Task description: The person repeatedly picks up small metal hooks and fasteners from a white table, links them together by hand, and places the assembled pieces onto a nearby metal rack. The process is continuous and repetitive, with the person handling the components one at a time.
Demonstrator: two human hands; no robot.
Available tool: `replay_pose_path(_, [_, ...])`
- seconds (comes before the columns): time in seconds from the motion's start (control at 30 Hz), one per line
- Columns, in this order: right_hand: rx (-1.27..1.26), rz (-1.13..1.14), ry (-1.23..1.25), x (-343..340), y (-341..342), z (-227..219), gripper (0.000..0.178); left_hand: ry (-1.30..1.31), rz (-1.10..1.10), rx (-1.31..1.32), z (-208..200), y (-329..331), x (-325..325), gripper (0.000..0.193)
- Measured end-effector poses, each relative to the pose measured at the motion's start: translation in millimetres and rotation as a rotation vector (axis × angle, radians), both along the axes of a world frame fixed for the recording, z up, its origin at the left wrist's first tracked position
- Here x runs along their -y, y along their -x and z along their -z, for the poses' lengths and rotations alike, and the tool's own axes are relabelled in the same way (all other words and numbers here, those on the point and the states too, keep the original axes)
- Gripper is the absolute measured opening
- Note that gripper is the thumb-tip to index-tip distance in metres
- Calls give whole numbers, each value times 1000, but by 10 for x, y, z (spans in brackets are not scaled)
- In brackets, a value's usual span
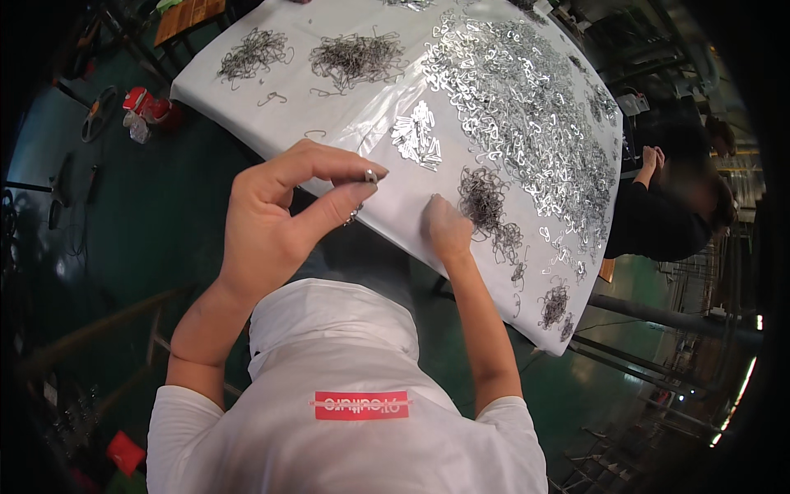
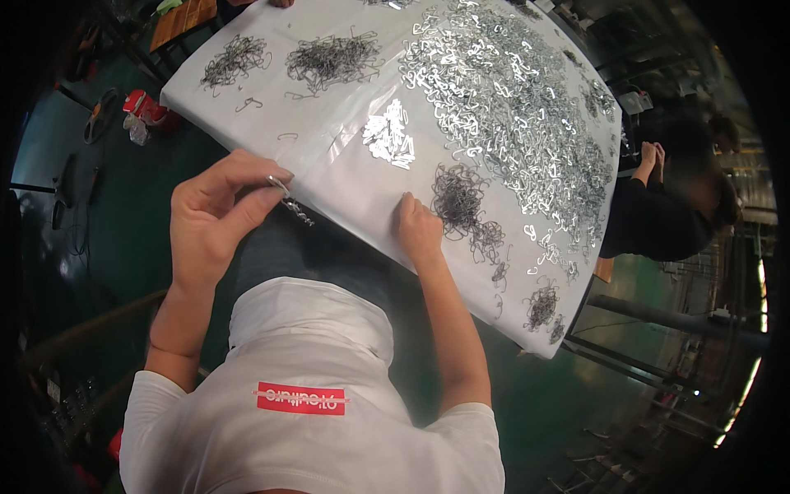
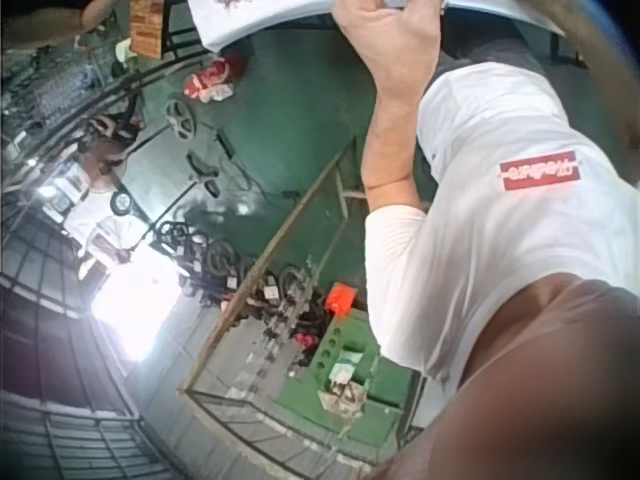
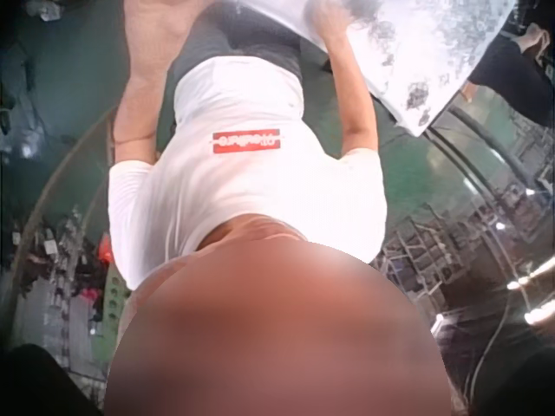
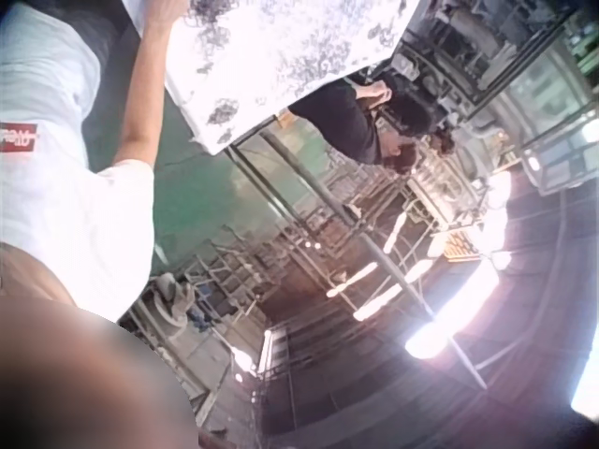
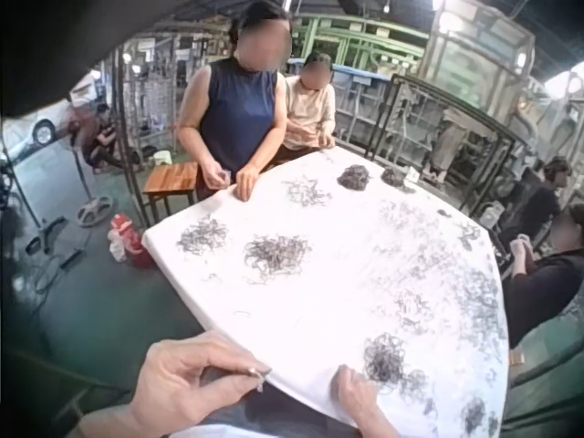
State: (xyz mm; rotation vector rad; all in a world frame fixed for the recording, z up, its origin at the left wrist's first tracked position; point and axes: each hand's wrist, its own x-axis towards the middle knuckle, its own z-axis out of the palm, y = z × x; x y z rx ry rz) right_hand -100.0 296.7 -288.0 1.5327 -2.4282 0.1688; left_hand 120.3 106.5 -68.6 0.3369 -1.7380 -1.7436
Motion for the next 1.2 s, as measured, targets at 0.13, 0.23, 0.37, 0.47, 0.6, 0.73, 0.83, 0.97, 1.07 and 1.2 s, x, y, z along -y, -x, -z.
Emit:
replay_pose_path(0.13, [31, -21, 37, 27, 1, 38, 12, -33, -10, 86, 320, -129, -115, 16])
replay_pose_path(0.23, [88, -6, 72, 67, -14, 78, 10, -59, -27, 127, 533, -179, -174, 16])
replay_pose_path(0.37, [98, -29, 118, 70, 5, 34, 10, -2, -70, 117, 721, -121, -238, 16])
replay_pose_path(0.47, [227, 154, 67, 115, -45, -81, 9, 22, -58, 97, 912, -101, -243, 15])
replay_pose_path(0.6, [544, 391, 297, 152, -356, -263, 14, 71, -50, 162, 1125, -149, -237, 14])
replay_pose_path(0.73, [815, 252, 673, 197, -779, -572, 13, 64, -3, 137, 1235, -101, -319, 16])
replay_pose_path(0.83, [1215, 214, 807, 169, -977, -829, 14, 110, -23, 157, 1284, -138, -395, 17])
replay_pose_path(0.97, [1674, 226, 811, 126, -1129, -1130, 14, 242, -32, 115, 1279, -148, -389, 19])
replay_pose_path(1.07, [1853, 188, 871, 130, -1225, -1227, 11, 266, -70, 135, 1236, -160, -377, 25])
replay_pose_path(1.2, [1836, 48, 862, 229, -1286, -1206, 9, 238, -98, 132, 1225, -161, -396, 24])
